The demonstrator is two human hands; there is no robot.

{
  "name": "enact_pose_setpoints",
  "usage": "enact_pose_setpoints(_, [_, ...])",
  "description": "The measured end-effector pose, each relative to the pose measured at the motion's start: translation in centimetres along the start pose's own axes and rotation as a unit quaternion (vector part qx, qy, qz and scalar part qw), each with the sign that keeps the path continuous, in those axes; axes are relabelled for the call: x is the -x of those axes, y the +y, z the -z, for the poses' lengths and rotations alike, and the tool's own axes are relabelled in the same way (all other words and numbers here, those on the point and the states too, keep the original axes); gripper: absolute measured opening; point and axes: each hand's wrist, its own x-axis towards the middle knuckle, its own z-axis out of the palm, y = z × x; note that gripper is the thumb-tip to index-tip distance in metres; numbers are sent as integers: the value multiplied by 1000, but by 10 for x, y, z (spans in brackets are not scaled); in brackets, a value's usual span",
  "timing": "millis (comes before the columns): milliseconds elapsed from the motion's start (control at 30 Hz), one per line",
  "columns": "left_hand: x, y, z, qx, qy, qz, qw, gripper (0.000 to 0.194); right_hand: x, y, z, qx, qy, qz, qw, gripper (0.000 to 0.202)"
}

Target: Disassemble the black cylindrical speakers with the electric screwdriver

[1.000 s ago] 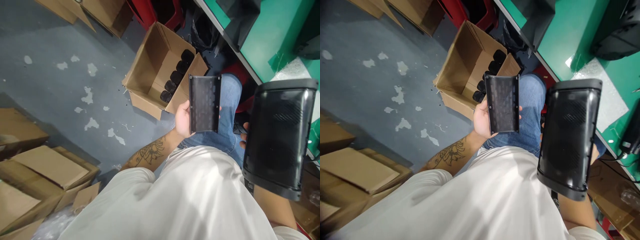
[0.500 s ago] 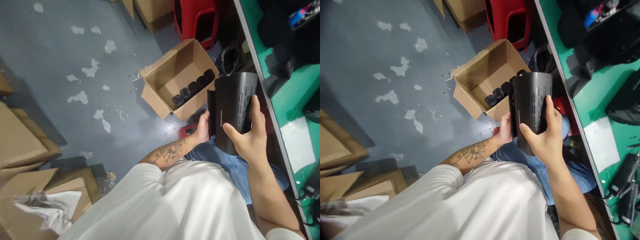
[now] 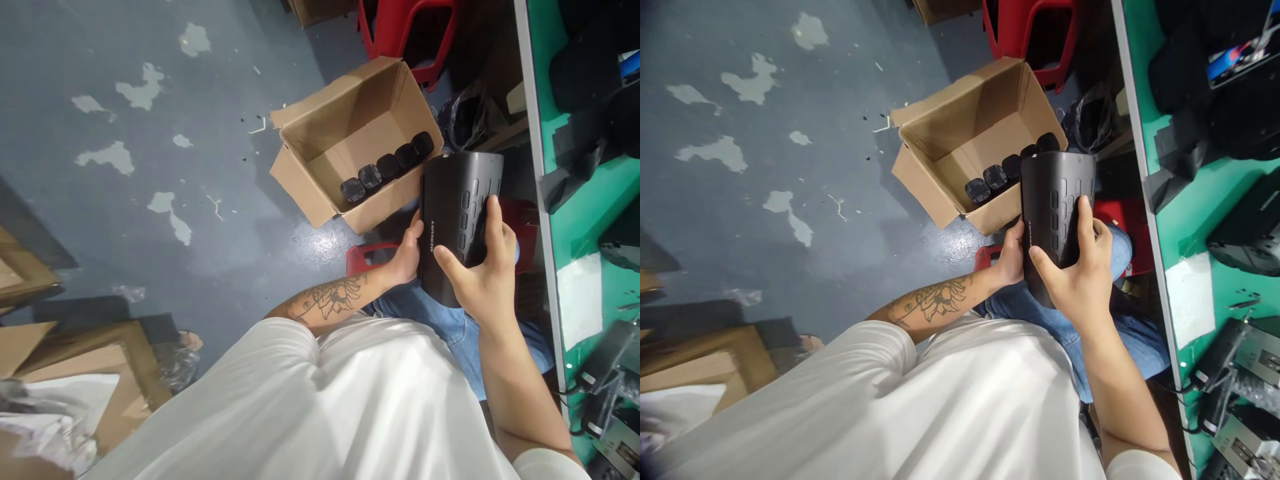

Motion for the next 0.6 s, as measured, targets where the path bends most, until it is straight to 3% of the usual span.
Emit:
enact_pose_setpoints(167, [10, -4, 1, -23, -64, -64, 996, 37, 7, 3, 13, 14, -34, -15, 999, 119])
enact_pose_setpoints(267, [14, -11, 1, -31, -96, -50, 994, 34, 14, 8, 24, 28, -43, -15, 999, 125])
enact_pose_setpoints(433, [14, -32, -3, -24, -95, 1, 995, 37, 33, 26, 33, 29, -51, -56, 997, 131])
enact_pose_setpoints(600, [19, -47, -10, -53, -123, -15, 991, 31, 53, 32, 35, 16, -32, -80, 996, 124])
